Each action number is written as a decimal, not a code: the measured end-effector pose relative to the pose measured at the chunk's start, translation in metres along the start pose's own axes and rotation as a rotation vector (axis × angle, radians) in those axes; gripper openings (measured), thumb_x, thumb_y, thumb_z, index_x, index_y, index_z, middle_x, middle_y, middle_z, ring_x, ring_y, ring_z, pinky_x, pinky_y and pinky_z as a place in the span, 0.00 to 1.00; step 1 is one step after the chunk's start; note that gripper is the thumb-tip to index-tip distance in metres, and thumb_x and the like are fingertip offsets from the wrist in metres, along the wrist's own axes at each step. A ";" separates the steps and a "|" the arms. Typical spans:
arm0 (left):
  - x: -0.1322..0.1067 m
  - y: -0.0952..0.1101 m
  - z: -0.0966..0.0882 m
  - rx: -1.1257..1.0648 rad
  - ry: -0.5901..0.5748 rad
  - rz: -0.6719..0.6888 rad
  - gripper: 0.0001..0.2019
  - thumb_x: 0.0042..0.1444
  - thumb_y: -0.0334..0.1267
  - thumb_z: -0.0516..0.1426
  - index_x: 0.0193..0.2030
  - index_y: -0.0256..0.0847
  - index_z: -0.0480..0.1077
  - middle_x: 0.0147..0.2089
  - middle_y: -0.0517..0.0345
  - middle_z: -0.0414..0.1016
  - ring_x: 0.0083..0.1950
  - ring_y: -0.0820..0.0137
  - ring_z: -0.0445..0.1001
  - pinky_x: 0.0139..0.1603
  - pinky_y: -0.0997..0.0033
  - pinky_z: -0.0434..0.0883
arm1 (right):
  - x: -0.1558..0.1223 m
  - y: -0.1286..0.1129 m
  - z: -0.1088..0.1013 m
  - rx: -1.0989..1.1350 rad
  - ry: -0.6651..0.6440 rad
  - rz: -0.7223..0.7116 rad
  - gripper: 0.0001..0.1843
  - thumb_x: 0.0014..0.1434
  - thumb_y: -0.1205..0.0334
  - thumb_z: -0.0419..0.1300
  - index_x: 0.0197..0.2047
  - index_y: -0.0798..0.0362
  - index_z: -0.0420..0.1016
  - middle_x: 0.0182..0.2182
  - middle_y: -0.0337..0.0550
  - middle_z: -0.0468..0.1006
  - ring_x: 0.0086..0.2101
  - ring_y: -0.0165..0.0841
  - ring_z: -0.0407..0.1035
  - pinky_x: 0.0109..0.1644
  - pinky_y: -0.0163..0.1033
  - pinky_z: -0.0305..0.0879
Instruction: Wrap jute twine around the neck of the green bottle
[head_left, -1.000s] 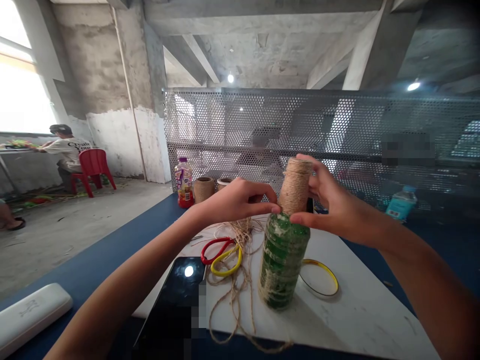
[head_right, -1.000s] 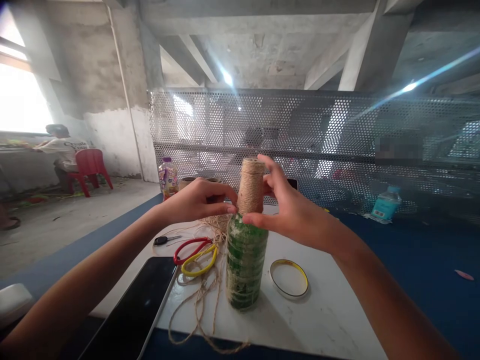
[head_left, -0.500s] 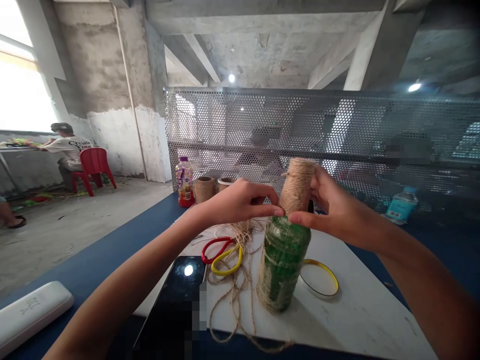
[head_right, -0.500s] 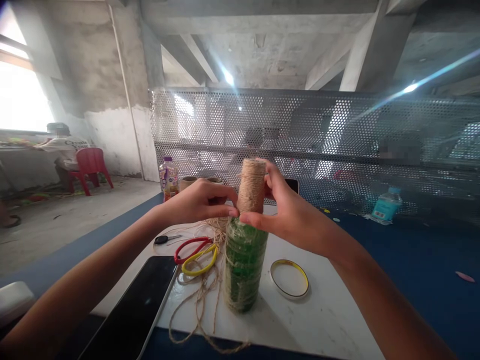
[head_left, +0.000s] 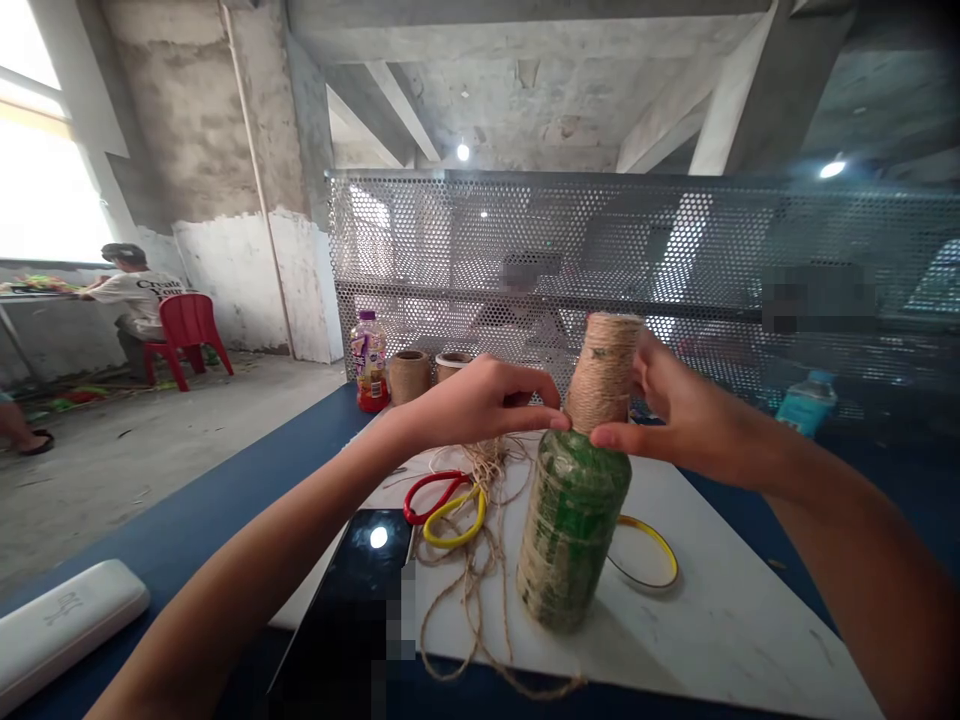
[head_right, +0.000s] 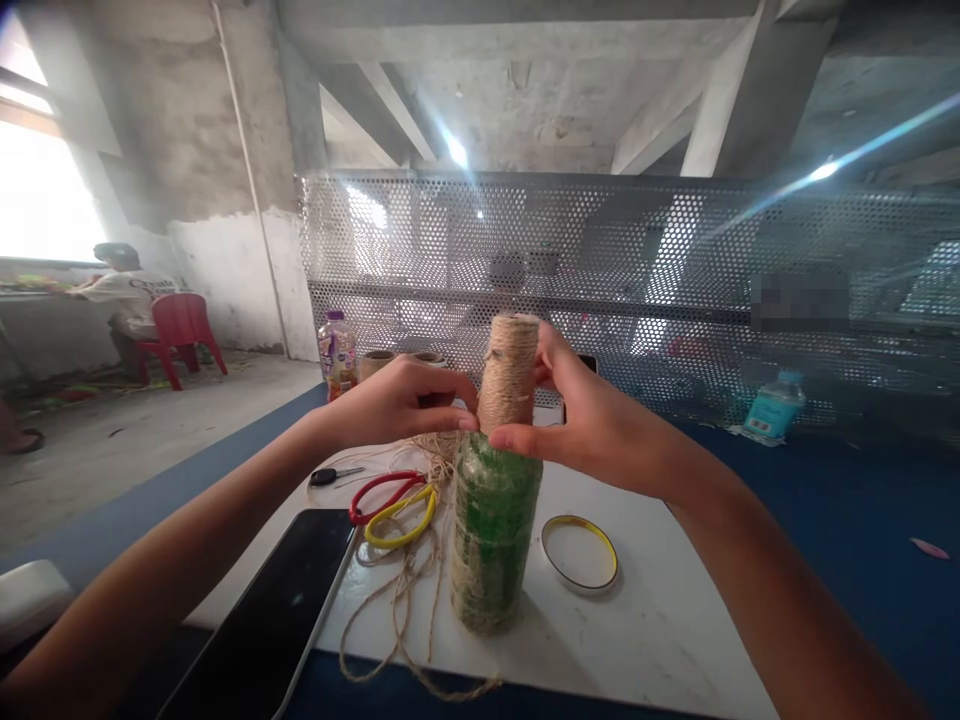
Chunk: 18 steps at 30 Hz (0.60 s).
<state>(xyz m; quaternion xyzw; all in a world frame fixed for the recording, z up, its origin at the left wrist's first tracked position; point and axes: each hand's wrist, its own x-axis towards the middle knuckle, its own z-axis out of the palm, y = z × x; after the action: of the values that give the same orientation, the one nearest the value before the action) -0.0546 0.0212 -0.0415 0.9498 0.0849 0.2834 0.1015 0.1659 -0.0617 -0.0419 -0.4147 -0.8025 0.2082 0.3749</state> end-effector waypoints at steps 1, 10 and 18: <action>0.000 0.000 0.000 0.000 -0.002 0.003 0.15 0.59 0.47 0.56 0.36 0.35 0.74 0.24 0.65 0.66 0.24 0.79 0.58 0.26 0.78 0.58 | 0.000 0.000 0.001 -0.011 0.019 0.007 0.40 0.53 0.60 0.67 0.63 0.34 0.53 0.58 0.39 0.67 0.60 0.47 0.59 0.58 0.53 0.68; 0.000 0.002 0.000 -0.026 0.005 -0.004 0.15 0.58 0.47 0.57 0.33 0.35 0.73 0.24 0.65 0.65 0.25 0.79 0.58 0.25 0.78 0.57 | 0.001 0.000 0.000 0.211 -0.143 -0.022 0.30 0.60 0.61 0.60 0.62 0.38 0.56 0.58 0.39 0.68 0.58 0.41 0.63 0.60 0.48 0.65; 0.000 0.004 0.000 0.006 0.025 0.005 0.15 0.57 0.48 0.58 0.34 0.36 0.73 0.22 0.66 0.63 0.23 0.80 0.57 0.25 0.78 0.56 | 0.003 0.002 0.006 0.058 0.004 -0.018 0.36 0.55 0.63 0.65 0.62 0.35 0.54 0.61 0.37 0.64 0.64 0.46 0.52 0.59 0.50 0.66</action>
<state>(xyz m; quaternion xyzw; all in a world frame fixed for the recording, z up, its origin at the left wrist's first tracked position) -0.0541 0.0177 -0.0411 0.9467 0.0845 0.2952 0.0971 0.1611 -0.0585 -0.0464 -0.3969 -0.7992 0.2273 0.3901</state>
